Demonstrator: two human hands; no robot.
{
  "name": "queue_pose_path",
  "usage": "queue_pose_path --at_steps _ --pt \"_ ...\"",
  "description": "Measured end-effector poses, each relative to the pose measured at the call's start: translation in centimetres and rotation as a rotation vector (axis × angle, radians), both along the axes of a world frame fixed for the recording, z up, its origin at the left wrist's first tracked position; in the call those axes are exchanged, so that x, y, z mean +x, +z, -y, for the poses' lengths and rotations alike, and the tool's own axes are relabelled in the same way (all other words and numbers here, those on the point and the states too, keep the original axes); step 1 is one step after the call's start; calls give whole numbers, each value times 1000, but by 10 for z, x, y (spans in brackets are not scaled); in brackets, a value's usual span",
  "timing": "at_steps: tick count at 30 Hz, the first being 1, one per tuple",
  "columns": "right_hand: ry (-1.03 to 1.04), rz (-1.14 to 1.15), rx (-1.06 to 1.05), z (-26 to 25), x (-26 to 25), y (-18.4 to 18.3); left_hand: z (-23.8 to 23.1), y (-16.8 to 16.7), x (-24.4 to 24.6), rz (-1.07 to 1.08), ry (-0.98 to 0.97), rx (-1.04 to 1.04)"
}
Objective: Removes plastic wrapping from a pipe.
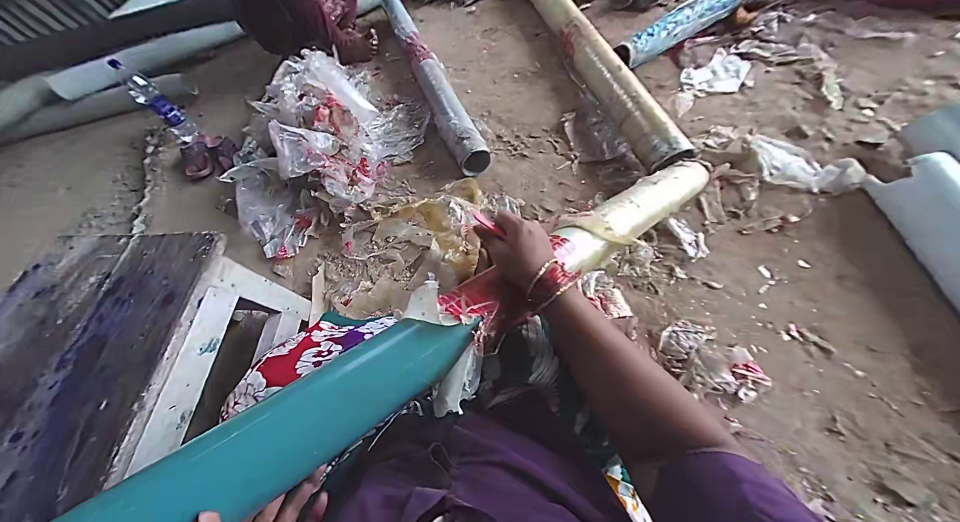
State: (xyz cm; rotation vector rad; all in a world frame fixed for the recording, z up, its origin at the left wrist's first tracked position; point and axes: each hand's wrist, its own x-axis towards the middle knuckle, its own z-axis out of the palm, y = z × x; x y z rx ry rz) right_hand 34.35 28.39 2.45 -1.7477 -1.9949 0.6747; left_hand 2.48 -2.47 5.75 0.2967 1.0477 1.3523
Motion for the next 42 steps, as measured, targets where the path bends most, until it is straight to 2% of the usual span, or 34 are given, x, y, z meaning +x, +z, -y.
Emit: queue_pose_path --at_steps 2,4,6,9,11,13,15,16,18,20,21,22,24,26,28,30,36,39,40,42 --pt "81 -5 72 6 -2 -8 -7 -6 18 73 243 43" --pt "167 10 104 8 -1 -13 -20 -7 25 7 393 32" --pt "238 9 195 4 3 -23 -36 -8 21 -86 430 35" --pt "172 -7 309 -4 1 -31 -70 -14 7 -167 432 67" --pt "124 9 304 -13 -10 -26 -98 -12 0 -207 467 64" --pt "101 11 226 -22 -20 -16 -116 -3 -7 -318 409 -42" --pt "50 20 126 -31 -24 -6 -119 12 -7 -581 144 -201" --pt "14 1 120 -33 -21 -6 -115 17 -4 -763 -36 -187" --pt "-75 -131 254 -31 -20 -16 -105 17 0 -1219 -248 93" --pt "-198 -307 477 -28 -21 -30 -116 8 7 -1638 -167 502" --pt "-244 -357 563 -26 -22 -35 -130 6 14 -1743 -111 650" --pt "-258 -387 608 -21 -24 -35 -146 4 24 -1813 -68 737" --pt "-164 -422 602 -6 -30 -29 -176 2 44 -1948 -13 751" --pt "61 -472 533 14 -36 -23 -202 0 61 -2013 -30 647" --pt "219 -372 523 33 -47 -20 -220 -5 70 -2123 -94 483" --pt "237 -262 629 39 -58 -26 -227 -9 73 -2237 -143 402" --pt "149 -350 819 35 -65 -29 -221 -12 70 -2255 -164 455" --pt "131 -442 669 25 -63 -20 -222 -12 70 -2259 -155 451" --pt "117 -459 530 22 -60 -12 -222 -12 70 -2263 -156 447" --pt "77 -478 121 13 -57 15 -223 -11 70 -2277 -157 440"
